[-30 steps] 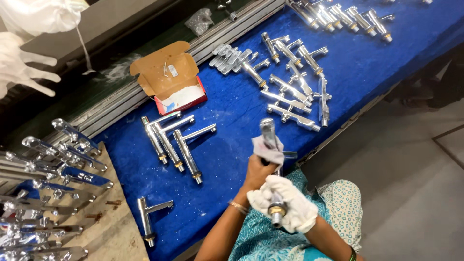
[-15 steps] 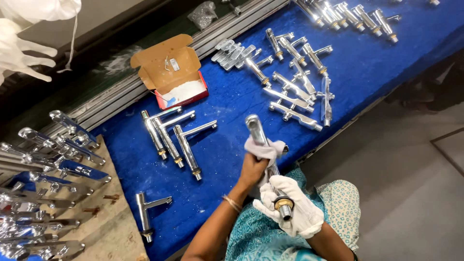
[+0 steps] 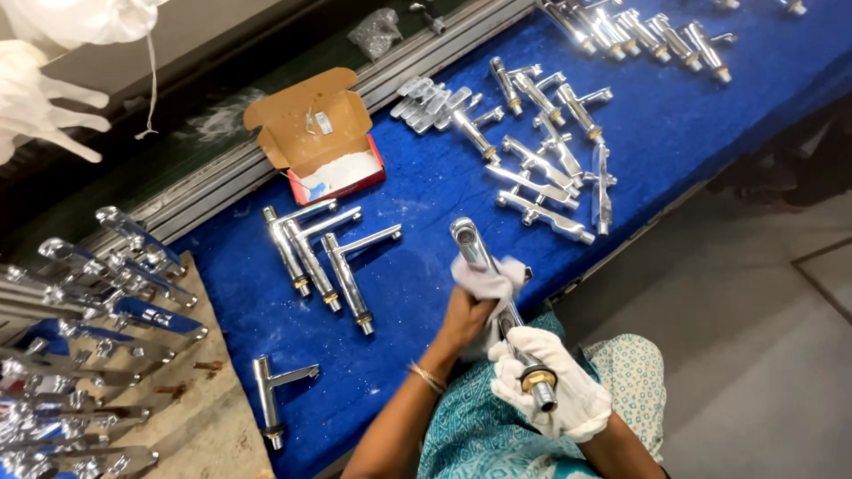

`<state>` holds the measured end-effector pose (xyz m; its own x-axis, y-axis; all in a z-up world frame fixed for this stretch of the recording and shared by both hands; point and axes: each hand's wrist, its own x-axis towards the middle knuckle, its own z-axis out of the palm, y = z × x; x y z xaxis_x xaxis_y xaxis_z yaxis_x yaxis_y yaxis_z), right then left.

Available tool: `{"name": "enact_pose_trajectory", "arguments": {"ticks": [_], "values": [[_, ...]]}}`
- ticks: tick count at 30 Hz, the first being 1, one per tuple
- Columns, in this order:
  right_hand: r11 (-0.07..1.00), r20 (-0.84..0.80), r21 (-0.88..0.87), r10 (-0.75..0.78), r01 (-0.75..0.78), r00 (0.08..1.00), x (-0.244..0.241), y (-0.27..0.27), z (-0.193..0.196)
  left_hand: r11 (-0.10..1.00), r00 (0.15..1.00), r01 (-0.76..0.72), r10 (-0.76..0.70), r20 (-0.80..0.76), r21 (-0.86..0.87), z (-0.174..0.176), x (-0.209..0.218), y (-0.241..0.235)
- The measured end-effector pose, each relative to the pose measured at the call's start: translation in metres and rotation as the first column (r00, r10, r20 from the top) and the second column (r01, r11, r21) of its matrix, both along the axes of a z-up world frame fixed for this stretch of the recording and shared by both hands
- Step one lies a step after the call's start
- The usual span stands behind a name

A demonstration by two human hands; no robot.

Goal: The person wipes and cleans various metal faucet fixtures one at a time using a white cloth while standing at a blue workbench. They pick up fixtures, rub the surfaces with the cloth, and place some into boxes or set them aside on the table.

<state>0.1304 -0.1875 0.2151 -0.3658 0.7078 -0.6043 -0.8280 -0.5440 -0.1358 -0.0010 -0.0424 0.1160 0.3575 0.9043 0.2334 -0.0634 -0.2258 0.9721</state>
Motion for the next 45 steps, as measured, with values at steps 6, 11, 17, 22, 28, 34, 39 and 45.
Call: {"name": "enact_pose_trajectory", "arguments": {"ticks": [6, 11, 17, 22, 28, 34, 39, 45], "values": [[0.911, -0.111, 0.411, 0.025, 0.023, 0.994, -0.017, 0.0, -0.001, 0.999, 0.993, -0.036, 0.036, 0.111, 0.001, 0.027, -0.011, 0.018], [0.998, 0.153, 0.064, -0.031, 0.021, 0.988, -0.014, -0.002, 0.007, 0.997, 0.988, -0.066, 0.061, 0.141, 0.033, 0.046, -0.015, 0.034], [0.96, 0.05, 0.268, -0.101, 0.084, 0.994, 0.008, 0.007, 0.005, 0.992, 0.976, 0.128, -0.123, 0.177, -0.015, 0.012, 0.013, 0.0], [0.977, 0.416, 0.193, -0.163, 0.088, 0.895, 0.032, 0.01, 0.015, 0.977, 0.975, 0.024, 0.023, 0.219, -0.211, -0.039, -0.011, 0.039], [0.86, 0.655, 0.502, -0.451, 0.096, 0.606, 0.084, 0.027, 0.046, 0.904, 0.929, -0.304, 0.351, 0.116, -0.299, -0.116, -0.05, 0.116], [0.833, 0.767, 0.526, -0.551, 0.169, 0.328, 0.141, 0.089, 0.036, 0.909, 0.609, -0.314, 0.415, -0.676, 0.275, -0.127, -0.023, 0.076], [0.879, 0.879, 0.476, -0.476, 0.036, 0.003, 0.206, 0.157, 0.006, 0.925, 0.498, -0.224, 0.379, -0.78, 0.307, -0.087, -0.008, 0.064], [0.945, 0.723, -0.263, 0.061, -0.193, -0.688, 0.275, 0.251, -0.046, 0.926, 0.509, -0.254, 0.374, -0.775, 0.28, -0.06, -0.004, 0.062]]}}
